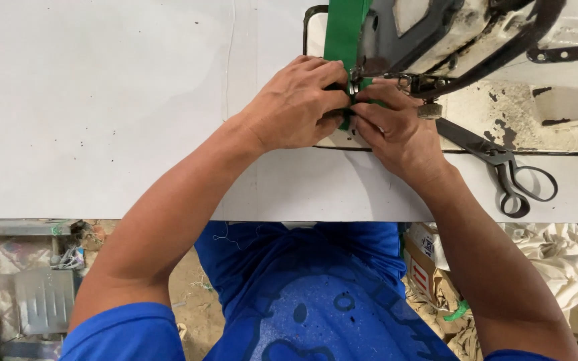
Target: Sewing zippers onto green fabric strips using an industrial sewing machine
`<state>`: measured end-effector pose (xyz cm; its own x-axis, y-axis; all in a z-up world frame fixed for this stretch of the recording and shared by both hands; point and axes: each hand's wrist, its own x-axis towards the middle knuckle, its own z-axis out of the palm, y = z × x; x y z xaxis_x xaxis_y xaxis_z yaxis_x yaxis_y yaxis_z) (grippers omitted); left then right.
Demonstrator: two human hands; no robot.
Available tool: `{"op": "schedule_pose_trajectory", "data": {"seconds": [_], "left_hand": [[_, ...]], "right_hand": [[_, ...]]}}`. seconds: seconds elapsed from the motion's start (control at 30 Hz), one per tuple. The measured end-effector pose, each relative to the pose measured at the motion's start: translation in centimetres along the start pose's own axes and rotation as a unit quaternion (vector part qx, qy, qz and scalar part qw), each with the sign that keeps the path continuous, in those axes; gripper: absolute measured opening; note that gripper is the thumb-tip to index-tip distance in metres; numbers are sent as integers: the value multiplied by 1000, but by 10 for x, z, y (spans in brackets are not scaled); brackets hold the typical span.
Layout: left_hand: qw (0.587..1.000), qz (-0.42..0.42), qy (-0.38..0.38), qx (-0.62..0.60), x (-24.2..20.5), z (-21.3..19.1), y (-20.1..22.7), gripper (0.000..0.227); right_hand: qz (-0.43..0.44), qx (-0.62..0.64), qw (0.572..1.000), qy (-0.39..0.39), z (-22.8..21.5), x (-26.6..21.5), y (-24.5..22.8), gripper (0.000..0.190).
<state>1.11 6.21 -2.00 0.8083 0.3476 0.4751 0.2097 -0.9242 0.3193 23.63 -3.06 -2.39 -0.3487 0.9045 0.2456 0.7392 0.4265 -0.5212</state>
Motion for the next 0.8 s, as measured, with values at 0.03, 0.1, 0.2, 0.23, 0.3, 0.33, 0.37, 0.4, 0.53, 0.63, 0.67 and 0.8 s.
{"op": "schedule_pose_trajectory", "data": {"seconds": [0.03, 0.1, 0.2, 0.23, 0.3, 0.33, 0.37, 0.4, 0.53, 0.63, 0.67, 0.8], "left_hand": [[1000, 0, 0, 0, 0, 1, 0, 10], [1000, -4, 7, -1, -1, 3, -1, 12], [1000, -21, 0, -4, -2, 6, -1, 12], [1000, -21, -1, -1, -4, 22, -6, 12], [998, 7, 68, -1, -8, 37, -23, 19], [998, 10, 65, 18, -4, 40, -19, 19], [996, 16, 86, 7, -4, 42, -17, 15], [994, 23, 106, -4, -5, 45, -17, 11], [992, 18, 124, 31, -9, 44, -8, 12], [993, 18, 121, -6, -14, 69, -15, 15], [993, 19, 114, 0, -14, 70, -15, 14], [995, 10, 99, 22, -15, 62, -14, 15]], "right_hand": [[0, 0, 1000, 0, 0, 1, 0, 11], [-67, 11, 997, 25, -2, 3, -1, 10], [-114, -71, 989, 63, 3, 4, 1, 8], [-116, -70, 989, 65, 5, -1, 4, 8], [-96, -80, 988, 88, 10, 4, 6, 16], [-110, -76, 986, 101, 6, 1, 7, 16], [-105, -82, 986, 97, 7, 0, 7, 18], [-101, -87, 987, 93, 10, 0, 9, 20], [-117, -84, 984, 109, 18, -3, 23, 19], [-108, -85, 984, 112, 24, -13, 33, 18], [-89, -99, 985, 108, 25, -14, 32, 19], [-54, -122, 985, 110, 32, -12, 34, 22]]}}
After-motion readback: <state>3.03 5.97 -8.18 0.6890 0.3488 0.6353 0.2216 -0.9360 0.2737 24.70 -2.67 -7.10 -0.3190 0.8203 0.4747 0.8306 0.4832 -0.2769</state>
